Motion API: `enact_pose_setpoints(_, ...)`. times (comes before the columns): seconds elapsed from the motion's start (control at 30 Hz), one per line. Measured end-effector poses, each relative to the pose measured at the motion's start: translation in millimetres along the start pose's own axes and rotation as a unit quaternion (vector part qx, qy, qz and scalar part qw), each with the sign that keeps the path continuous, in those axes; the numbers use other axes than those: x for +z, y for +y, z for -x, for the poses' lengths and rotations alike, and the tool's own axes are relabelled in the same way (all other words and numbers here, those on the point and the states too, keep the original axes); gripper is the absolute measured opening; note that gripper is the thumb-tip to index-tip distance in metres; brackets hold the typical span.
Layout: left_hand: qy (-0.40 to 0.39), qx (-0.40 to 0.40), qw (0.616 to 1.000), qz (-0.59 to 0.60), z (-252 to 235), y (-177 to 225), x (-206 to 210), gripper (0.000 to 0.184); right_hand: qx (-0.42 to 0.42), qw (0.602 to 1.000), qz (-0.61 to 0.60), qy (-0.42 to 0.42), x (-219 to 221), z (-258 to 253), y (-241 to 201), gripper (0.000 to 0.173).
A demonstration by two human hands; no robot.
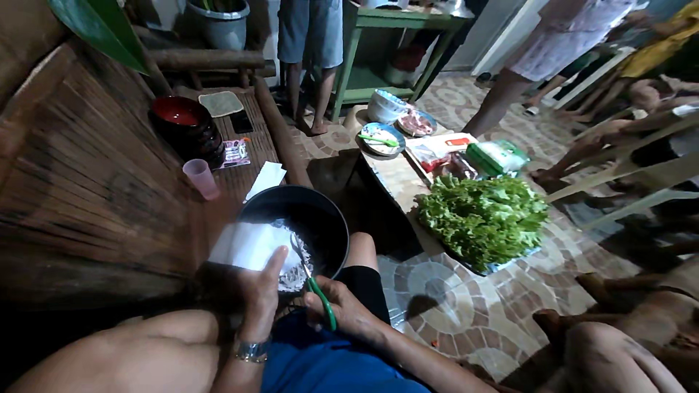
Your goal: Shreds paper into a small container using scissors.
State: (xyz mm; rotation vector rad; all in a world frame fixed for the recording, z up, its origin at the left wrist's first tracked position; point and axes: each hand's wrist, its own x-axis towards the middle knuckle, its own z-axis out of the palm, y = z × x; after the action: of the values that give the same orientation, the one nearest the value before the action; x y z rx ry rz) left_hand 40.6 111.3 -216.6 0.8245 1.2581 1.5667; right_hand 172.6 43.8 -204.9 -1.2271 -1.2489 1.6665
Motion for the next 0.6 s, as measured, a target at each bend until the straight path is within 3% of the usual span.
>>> enact_pose_setpoints(0.47,-0.024,0.006,1.0,0.011,-0.4,-3.3,0.9,0.053,-0.016,1.0,0.003,0.026,-0.9,-1.0,-0.8,0.025)
enact_pose_setpoints(0.6,-0.012,-0.012,1.0,-0.023,4.7,0.6,0.2,0.063,-0.011,0.999,0.0,0.035,0.6,1.4,1.5,0.023)
